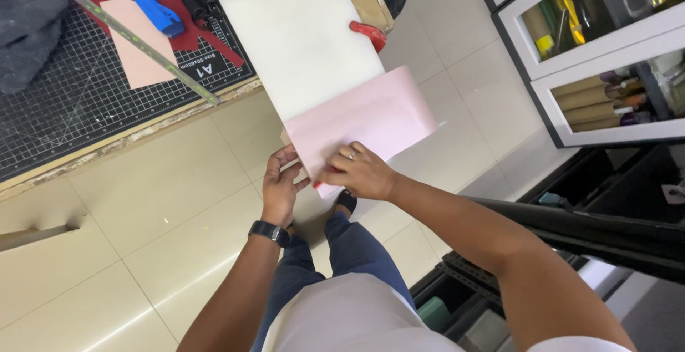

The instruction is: Applying pink adhesive sheets to a small box using a squeegee and trimming the edges with a utility knife

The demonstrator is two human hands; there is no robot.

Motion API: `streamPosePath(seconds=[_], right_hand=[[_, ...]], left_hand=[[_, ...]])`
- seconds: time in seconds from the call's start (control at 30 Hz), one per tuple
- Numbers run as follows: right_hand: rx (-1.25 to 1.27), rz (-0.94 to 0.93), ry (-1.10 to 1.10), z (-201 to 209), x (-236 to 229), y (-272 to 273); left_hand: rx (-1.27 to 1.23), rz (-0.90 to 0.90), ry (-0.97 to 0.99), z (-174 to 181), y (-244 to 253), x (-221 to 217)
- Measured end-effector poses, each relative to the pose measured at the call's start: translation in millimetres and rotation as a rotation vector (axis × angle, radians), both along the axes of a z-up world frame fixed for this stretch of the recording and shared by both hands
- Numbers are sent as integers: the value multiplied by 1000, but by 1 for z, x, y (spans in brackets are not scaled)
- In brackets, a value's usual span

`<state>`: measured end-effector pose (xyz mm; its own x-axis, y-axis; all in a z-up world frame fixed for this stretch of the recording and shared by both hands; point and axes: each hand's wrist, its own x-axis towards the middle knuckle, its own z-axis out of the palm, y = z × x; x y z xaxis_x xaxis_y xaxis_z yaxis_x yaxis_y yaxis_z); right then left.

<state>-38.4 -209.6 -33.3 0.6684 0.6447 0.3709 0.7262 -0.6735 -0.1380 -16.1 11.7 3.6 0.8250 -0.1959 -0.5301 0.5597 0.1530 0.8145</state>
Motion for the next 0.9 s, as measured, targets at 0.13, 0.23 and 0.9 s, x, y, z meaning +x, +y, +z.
streamPosePath(seconds=[0.13,0.23,0.9], right_hand=[[-24,71,-37,10,6,1],[-23,15,-31,4,8,4],[-76,-307,101,-12,79,44]], left_hand=[[-17,13,-14,-5,-2,1],[-10,30,4,-7,1,1],[-66,30,39,-21,5,2]])
